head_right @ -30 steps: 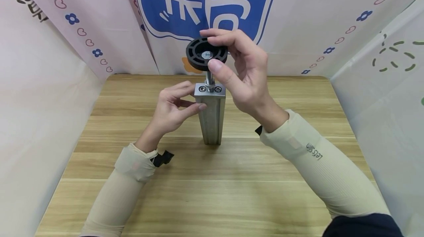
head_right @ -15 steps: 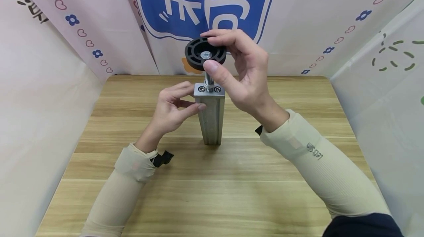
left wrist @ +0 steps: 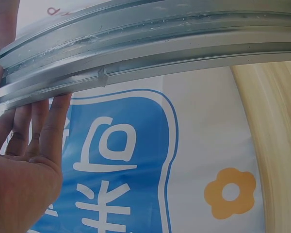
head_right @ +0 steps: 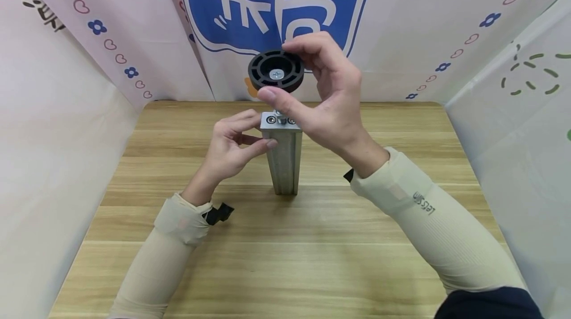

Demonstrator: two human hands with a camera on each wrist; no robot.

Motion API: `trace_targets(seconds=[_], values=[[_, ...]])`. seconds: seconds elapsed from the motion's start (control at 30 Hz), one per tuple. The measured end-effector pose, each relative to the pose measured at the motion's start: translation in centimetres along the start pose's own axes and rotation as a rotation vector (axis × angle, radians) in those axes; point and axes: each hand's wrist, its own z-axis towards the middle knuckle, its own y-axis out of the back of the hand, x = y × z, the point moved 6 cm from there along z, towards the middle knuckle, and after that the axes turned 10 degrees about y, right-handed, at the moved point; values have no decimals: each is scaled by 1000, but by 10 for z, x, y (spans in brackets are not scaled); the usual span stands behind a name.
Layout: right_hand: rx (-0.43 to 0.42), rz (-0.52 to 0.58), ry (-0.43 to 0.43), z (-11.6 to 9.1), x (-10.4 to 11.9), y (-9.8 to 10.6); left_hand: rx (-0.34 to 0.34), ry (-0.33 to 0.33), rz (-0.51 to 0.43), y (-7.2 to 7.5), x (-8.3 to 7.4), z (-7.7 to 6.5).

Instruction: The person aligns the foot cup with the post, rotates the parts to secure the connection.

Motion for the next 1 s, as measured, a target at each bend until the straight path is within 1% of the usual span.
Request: trace_targets(seconds=[0.33, 0.47, 0.67, 1.0], values=[[-17, -40, 9, -1, -1, 1, 8, 11, -5, 0, 1, 0], [-21, 13, -12, -2, -2, 1, 9, 11, -14, 0, 2, 0], [-4, 80, 7, -1, -1, 1, 8, 7, -18, 0, 2, 0], [-1, 125, 5, -1, -3, 1, 7, 3, -18, 1, 1, 0]])
